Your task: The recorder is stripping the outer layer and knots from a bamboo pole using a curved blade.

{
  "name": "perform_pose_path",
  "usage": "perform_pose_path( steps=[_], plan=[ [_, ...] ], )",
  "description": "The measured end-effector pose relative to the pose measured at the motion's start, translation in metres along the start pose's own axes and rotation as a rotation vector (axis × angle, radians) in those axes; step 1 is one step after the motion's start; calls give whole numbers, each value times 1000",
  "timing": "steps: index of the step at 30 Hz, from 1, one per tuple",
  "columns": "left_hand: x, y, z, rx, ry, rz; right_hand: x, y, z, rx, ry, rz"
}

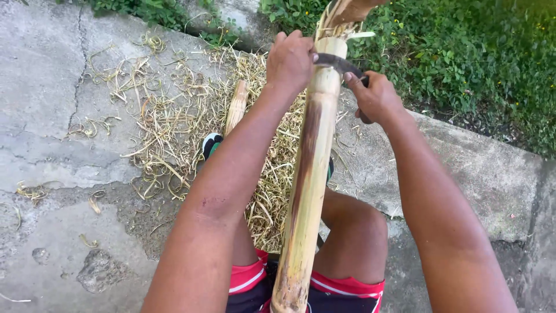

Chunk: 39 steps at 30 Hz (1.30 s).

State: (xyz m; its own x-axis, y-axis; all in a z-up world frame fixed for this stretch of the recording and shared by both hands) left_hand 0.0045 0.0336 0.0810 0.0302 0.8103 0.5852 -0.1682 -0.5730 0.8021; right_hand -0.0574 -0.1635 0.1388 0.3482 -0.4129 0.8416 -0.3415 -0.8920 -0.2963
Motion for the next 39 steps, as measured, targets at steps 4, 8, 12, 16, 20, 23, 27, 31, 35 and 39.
perform_pose_path(
  steps=[4, 8, 12, 16, 20, 23, 27, 31, 35, 39],
  plan=[
    [12, 17, -39, 69, -178, 29, -13, 13, -39, -37, -48, 35],
    [31, 31, -115, -58, -136, 3, -35, 27, -104, -42, -81, 11],
    [50, 36, -213, -82, -255, 47, -67, 46, -188, 32, -159, 11],
    [96, 71, -306, 262, -672, -74, -101, 80, -273, 57, -502, -31],
    [106, 82, -327, 347, -754, -130, -132, 106, -285, 278, -272, -83],
    [91, 77, -291, 241, -533, -19, -119, 91, -247, 144, -189, -21],
    [64, 61, -202, 71, -227, 131, -70, 45, -184, -9, -86, 79],
    [62, 70, -199, 36, -160, 164, -80, 53, -169, 18, -50, 133],
    [69, 70, -244, -4, -211, 169, -90, 64, -216, 55, 9, 59],
    [80, 56, -317, -72, -384, 77, -136, 97, -282, 122, -31, -19]
  ],
)
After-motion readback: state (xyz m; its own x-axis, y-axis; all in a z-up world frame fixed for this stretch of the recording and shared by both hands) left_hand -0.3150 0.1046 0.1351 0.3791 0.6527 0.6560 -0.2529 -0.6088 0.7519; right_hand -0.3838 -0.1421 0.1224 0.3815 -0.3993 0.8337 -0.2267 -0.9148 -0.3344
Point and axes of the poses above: each hand's wrist, its own z-axis towards the middle knuckle, its own x-axis out of the back of the hand, y = z × x, the point moved 2 cm from there along z, towards the middle knuckle, and after that the axes turned 9 degrees about -z, right-handed, at the moved point
